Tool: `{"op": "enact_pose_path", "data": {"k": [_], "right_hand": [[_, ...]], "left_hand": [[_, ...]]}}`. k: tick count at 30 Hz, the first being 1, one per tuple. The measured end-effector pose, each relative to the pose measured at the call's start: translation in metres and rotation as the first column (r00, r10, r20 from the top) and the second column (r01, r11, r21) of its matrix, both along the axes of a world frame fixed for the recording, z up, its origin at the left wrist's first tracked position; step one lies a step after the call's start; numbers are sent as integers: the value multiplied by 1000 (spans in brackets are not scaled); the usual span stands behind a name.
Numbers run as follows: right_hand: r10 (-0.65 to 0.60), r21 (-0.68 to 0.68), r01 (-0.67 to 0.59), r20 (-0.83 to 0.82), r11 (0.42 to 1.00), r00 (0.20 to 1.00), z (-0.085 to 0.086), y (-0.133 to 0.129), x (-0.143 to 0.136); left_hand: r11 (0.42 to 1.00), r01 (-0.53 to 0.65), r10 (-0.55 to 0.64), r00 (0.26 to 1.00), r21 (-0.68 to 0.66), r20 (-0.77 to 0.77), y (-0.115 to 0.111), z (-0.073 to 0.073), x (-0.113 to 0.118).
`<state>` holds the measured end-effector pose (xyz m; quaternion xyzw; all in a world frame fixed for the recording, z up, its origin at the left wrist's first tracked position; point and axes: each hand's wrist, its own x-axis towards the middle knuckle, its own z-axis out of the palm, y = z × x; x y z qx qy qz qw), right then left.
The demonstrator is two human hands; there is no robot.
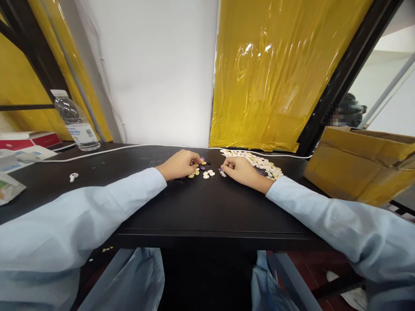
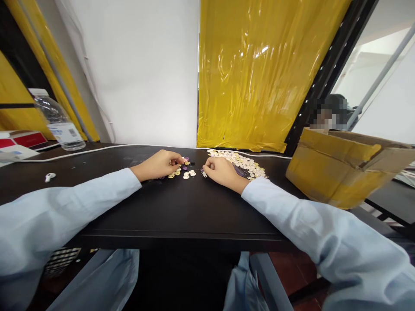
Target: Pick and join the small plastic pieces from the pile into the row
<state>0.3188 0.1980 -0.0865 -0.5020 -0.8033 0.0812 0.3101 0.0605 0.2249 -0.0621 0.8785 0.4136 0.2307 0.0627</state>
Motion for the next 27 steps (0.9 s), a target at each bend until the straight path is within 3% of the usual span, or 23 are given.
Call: {"op": "enact_pose_path", "data": {"k": [7,12,18,27], "right_hand": [[23,9,-23,3,1000,1000,0,0,0],[97,73,-100,51,992,994,3,-8,-2],[248,157,-257,78,953,966,2,-13,-4],[269,213,-280,79,936,960,-1,-13,-5]], "left_hand": [[998,19,-21,999,64,33,3,-2,2],[985,174,-167,951,-2,261,-11,0,14],[919,379,-298,847,-108,441,-30,-3,30],[934,356,-332,884,-16,330,-34,-3,31]]}}
